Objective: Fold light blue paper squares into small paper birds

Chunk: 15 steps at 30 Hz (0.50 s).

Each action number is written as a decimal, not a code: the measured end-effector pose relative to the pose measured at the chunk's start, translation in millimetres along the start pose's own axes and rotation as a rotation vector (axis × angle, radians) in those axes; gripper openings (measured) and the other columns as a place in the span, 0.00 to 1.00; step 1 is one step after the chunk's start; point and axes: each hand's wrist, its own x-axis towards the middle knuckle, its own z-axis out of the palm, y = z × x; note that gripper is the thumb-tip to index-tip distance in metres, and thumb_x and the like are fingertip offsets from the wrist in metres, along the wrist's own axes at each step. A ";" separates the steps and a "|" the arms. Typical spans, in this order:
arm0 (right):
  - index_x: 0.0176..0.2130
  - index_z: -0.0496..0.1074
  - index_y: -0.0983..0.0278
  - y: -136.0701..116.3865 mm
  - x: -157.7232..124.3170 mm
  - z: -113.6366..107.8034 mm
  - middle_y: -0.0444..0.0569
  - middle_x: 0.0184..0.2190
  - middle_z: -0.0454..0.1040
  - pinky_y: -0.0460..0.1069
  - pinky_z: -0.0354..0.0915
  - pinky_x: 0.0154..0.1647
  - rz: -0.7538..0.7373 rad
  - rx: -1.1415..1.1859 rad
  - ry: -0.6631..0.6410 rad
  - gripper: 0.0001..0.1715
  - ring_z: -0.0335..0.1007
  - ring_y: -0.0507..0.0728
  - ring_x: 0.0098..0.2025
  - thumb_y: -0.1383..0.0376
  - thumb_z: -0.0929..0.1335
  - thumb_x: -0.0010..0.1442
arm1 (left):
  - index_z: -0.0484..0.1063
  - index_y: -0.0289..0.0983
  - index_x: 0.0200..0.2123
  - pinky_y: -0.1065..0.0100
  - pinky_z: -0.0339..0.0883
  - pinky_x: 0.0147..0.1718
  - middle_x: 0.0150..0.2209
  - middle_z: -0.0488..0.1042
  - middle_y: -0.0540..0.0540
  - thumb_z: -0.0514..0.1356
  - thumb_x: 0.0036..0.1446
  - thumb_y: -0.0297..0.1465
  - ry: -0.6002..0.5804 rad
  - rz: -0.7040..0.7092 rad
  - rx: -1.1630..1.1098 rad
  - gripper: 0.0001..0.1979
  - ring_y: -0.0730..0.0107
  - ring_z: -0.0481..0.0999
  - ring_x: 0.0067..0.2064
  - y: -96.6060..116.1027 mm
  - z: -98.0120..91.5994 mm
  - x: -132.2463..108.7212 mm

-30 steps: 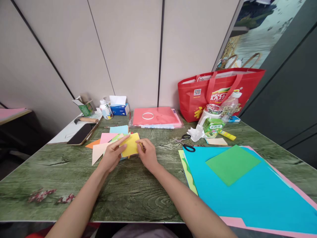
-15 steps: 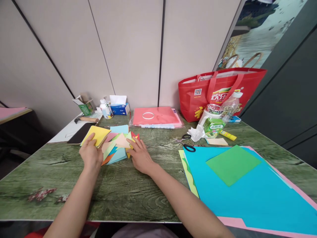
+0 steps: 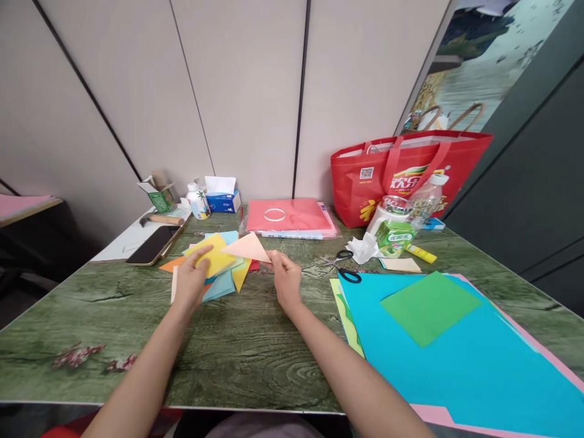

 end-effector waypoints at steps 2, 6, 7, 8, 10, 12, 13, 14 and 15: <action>0.32 0.76 0.65 1.0 -0.6 1.0 0.52 0.34 0.78 0.55 0.73 0.36 0.013 0.011 -0.020 0.24 0.75 0.58 0.35 0.55 0.59 0.63 | 0.76 0.35 0.38 0.69 0.66 0.30 0.35 0.75 0.45 0.63 0.40 0.29 -0.090 -0.031 0.003 0.17 0.66 0.71 0.34 0.0 8.9 -7.1; 0.29 0.77 0.63 0.8 -4.1 1.1 0.50 0.32 0.79 0.55 0.71 0.40 -0.022 -0.043 -0.051 0.17 0.74 0.59 0.37 0.56 0.65 0.58 | 0.74 0.37 0.40 0.65 0.68 0.34 0.39 0.76 0.44 0.63 0.42 0.33 -0.206 -0.091 -0.044 0.18 0.61 0.73 0.39 2.8 24.8 -22.0; 0.27 0.77 0.63 0.0 -4.8 0.6 0.49 0.32 0.79 0.55 0.70 0.41 -0.033 -0.058 -0.058 0.16 0.74 0.59 0.38 0.56 0.66 0.57 | 0.74 0.37 0.41 0.65 0.68 0.34 0.38 0.76 0.44 0.62 0.43 0.34 -0.220 -0.107 -0.059 0.19 0.61 0.74 0.38 4.3 27.3 -24.8; 0.26 0.77 0.63 -1.0 -5.4 0.1 0.49 0.31 0.79 0.54 0.70 0.40 -0.040 -0.071 -0.062 0.15 0.74 0.59 0.38 0.56 0.67 0.57 | 0.73 0.37 0.43 0.65 0.67 0.32 0.38 0.76 0.45 0.61 0.44 0.35 -0.231 -0.123 -0.074 0.20 0.62 0.74 0.37 6.2 29.0 -27.0; 0.25 0.76 0.62 -3.1 -6.3 -0.9 0.50 0.30 0.78 0.54 0.70 0.39 -0.052 -0.091 -0.068 0.15 0.73 0.59 0.37 0.57 0.67 0.56 | 0.71 0.36 0.46 0.66 0.67 0.30 0.37 0.76 0.45 0.60 0.46 0.37 -0.239 -0.145 -0.103 0.22 0.63 0.74 0.35 10.2 30.9 -29.7; 0.25 0.76 0.62 -5.1 -7.2 -1.3 0.49 0.30 0.78 0.53 0.69 0.37 -0.061 -0.109 -0.072 0.14 0.73 0.58 0.35 0.58 0.68 0.56 | 0.70 0.36 0.47 0.67 0.67 0.30 0.38 0.76 0.45 0.59 0.48 0.40 -0.233 -0.152 -0.127 0.23 0.64 0.74 0.35 14.0 31.7 -30.6; 0.25 0.76 0.62 -6.1 -7.8 -1.1 0.49 0.30 0.77 0.53 0.69 0.37 -0.065 -0.118 -0.075 0.13 0.72 0.57 0.35 0.59 0.68 0.56 | 0.70 0.37 0.47 0.67 0.67 0.31 0.40 0.75 0.44 0.58 0.50 0.41 -0.226 -0.151 -0.136 0.23 0.63 0.74 0.36 15.5 32.0 -30.8; 0.25 0.77 0.62 -7.2 -8.5 -0.7 0.49 0.30 0.77 0.52 0.69 0.37 -0.070 -0.125 -0.081 0.12 0.72 0.57 0.35 0.59 0.68 0.55 | 0.70 0.37 0.47 0.67 0.67 0.32 0.41 0.75 0.44 0.57 0.51 0.43 -0.220 -0.148 -0.143 0.23 0.63 0.74 0.38 16.7 32.2 -30.9; 0.26 0.77 0.62 -8.3 -9.3 -0.2 0.49 0.30 0.77 0.52 0.69 0.37 -0.075 -0.132 -0.088 0.11 0.72 0.57 0.35 0.59 0.69 0.55 | 0.70 0.37 0.47 0.67 0.68 0.34 0.42 0.75 0.44 0.57 0.51 0.44 -0.214 -0.145 -0.148 0.23 0.63 0.74 0.39 17.6 32.4 -30.9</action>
